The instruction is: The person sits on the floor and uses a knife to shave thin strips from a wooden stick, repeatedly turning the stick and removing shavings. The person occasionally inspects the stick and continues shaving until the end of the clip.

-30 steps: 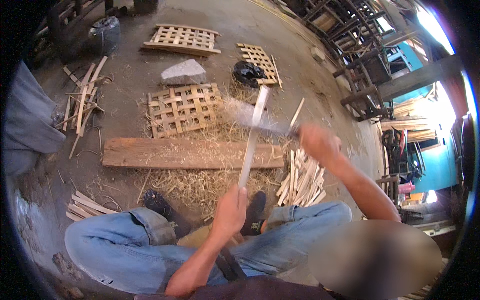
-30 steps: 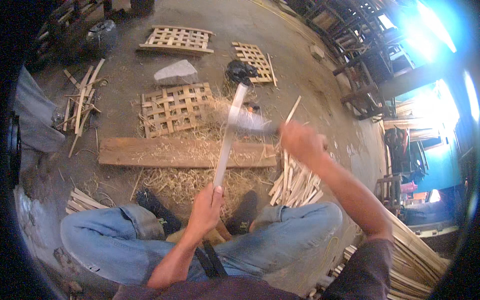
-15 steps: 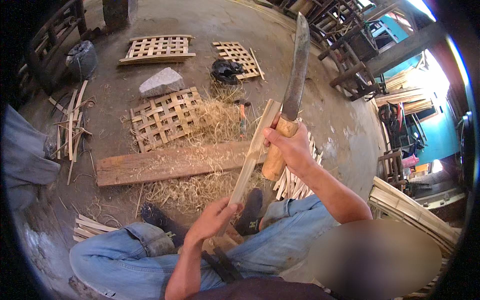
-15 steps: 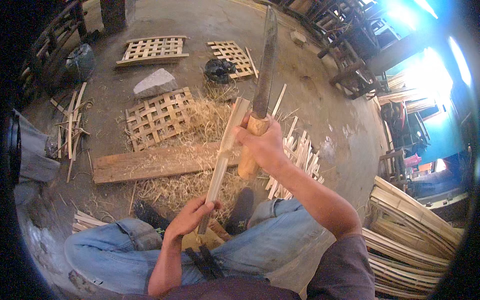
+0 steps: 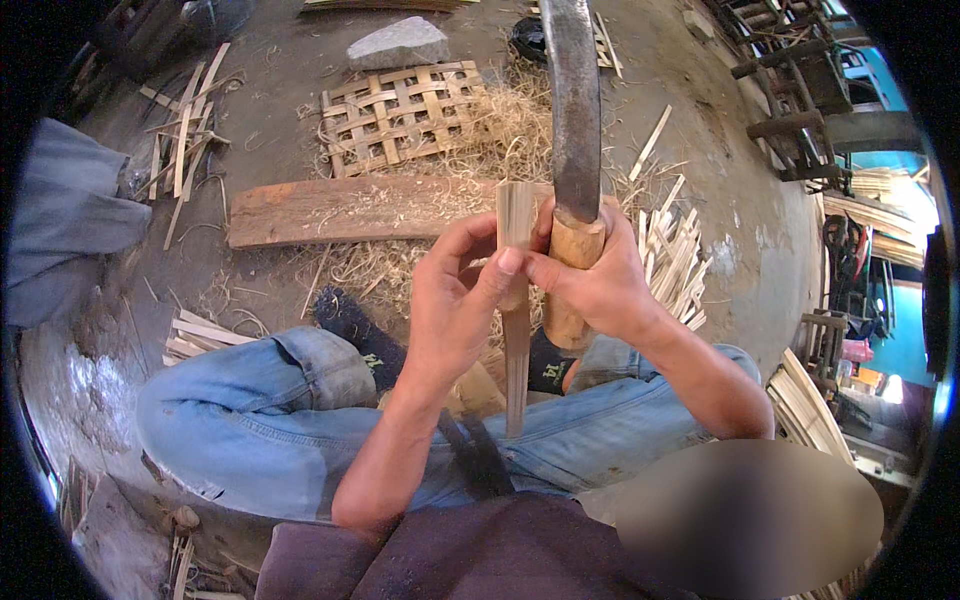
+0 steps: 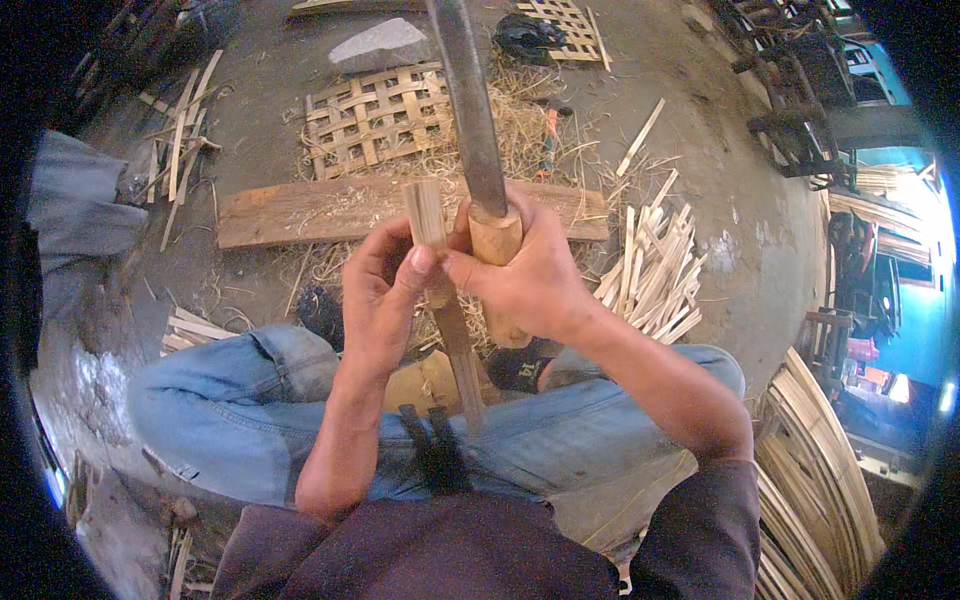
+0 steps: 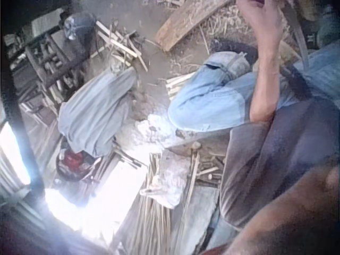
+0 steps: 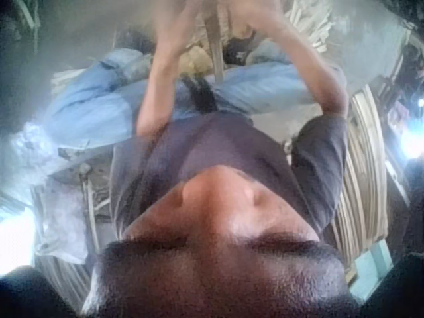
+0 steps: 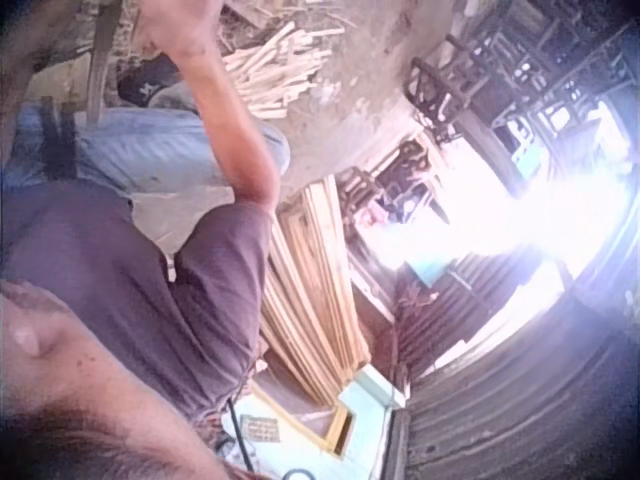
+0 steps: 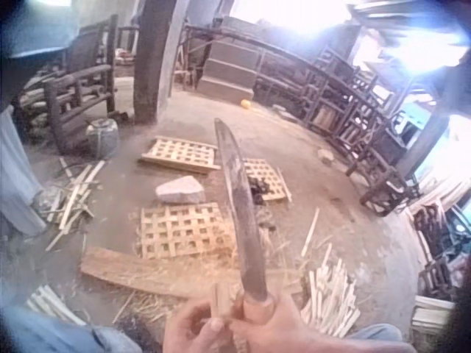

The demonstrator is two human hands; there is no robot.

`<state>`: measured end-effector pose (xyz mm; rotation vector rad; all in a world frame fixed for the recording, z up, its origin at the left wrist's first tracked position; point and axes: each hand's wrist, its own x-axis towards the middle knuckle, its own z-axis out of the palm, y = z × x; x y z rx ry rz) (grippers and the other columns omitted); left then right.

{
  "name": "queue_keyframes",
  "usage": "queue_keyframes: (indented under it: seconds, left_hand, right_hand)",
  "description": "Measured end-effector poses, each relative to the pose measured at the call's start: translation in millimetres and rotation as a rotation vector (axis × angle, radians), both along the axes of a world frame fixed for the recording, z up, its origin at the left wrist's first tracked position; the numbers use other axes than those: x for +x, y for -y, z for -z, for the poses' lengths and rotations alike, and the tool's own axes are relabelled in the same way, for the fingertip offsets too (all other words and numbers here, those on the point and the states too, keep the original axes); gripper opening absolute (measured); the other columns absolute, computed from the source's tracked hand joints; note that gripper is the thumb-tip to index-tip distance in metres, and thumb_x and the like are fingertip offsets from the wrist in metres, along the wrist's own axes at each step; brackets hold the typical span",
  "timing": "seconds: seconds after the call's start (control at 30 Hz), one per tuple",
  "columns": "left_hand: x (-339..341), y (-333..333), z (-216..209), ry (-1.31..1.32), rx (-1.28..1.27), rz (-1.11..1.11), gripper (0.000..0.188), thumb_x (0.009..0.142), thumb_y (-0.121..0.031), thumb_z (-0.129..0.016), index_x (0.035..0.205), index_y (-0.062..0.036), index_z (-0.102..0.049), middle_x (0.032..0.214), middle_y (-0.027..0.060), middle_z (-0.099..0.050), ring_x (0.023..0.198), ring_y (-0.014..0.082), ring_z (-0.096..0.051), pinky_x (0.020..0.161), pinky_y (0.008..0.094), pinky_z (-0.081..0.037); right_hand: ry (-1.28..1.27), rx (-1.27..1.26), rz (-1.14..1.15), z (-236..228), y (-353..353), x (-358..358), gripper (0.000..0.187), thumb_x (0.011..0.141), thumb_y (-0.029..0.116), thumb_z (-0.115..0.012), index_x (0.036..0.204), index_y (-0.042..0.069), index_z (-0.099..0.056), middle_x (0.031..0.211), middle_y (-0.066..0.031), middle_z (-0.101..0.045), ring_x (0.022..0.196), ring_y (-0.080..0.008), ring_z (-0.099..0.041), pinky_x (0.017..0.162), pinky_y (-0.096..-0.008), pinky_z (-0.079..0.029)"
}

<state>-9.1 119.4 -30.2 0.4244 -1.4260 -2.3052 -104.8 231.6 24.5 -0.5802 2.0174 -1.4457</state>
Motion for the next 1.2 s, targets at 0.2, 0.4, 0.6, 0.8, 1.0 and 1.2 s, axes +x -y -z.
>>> queue_keyframes:
  seconds: [0.2,0.4,0.6,0.8,1.0,1.2]
  left_hand:
    - [15.8,12.0,-11.5,-0.018,0.057,-0.06,0.017,0.093,-0.017,-0.064,0.096,0.0002,-0.061,0.084,-0.0003,-0.063,0.077,0.0043,-0.055,0.07,0.0206,-0.045]
    - [19.9,14.7,-10.7,-0.036,0.079,-0.063,0.014,0.093,-0.016,-0.064,0.093,-0.0016,-0.062,0.081,-0.0018,-0.062,0.074,0.0036,-0.054,0.068,0.0191,-0.043]
    - [15.1,6.4,8.9,0.055,0.153,-0.023,0.036,0.098,-0.034,-0.049,0.112,-0.0018,-0.059,0.087,0.0002,-0.062,0.078,0.0088,-0.055,0.076,0.0252,-0.045]
    - [14.7,-11.8,27.4,-0.033,0.333,0.719,0.056,0.098,-0.048,-0.04,0.127,-0.0004,-0.049,0.088,-0.0001,-0.054,0.072,0.0104,-0.051,0.068,0.0262,-0.045]
    - [19.4,-10.3,6.8,0.094,0.76,0.672,0.053,0.1,-0.047,-0.037,0.122,-0.0009,-0.051,0.075,-0.0033,-0.043,0.053,0.0068,-0.039,0.046,0.0219,-0.038]
    - [25.8,-5.8,21.1,0.375,-0.055,0.265,0.031,0.102,-0.031,-0.041,0.107,-0.004,-0.056,0.067,0.0035,-0.05,0.058,0.0112,-0.05,0.052,0.0276,-0.041]
  right_hand:
    - [0.099,0.012,-0.076,-8.1,8.5,12.0,0.026,0.076,0.002,-0.074,0.095,0.003,-0.057,0.083,0.0004,-0.06,0.076,-0.0062,-0.056,0.068,-0.0254,-0.049]
    - [0.108,-0.004,-0.061,-13.8,14.2,18.8,0.025,0.077,0.003,-0.074,0.096,0.002,-0.057,0.084,0.0001,-0.06,0.075,-0.0068,-0.056,0.067,-0.0255,-0.049]
    - [-0.136,0.087,0.077,-21.7,18.8,-0.2,0.02,0.079,0.007,-0.074,0.092,0.003,-0.059,0.078,-0.0014,-0.062,0.071,-0.0086,-0.059,0.064,-0.0268,-0.05]
    - [-0.188,-0.166,0.172,-40.1,23.0,-65.8,0.015,0.081,0.008,-0.072,0.088,0.003,-0.059,0.075,-0.0017,-0.062,0.065,-0.0086,-0.058,0.058,-0.0266,-0.048]
    - [-0.327,0.072,0.213,-20.4,10.1,-87.9,0.021,0.079,0.01,-0.073,0.09,0.003,-0.056,0.073,-0.0009,-0.06,0.064,-0.0091,-0.057,0.058,-0.0273,-0.048]
    - [-0.693,0.632,-0.105,-35.1,2.9,-54.1,0.031,0.084,0.028,-0.067,0.098,0.002,-0.056,0.074,-0.0194,-0.064,0.068,-0.0356,-0.065,0.062,-0.0401,-0.052]
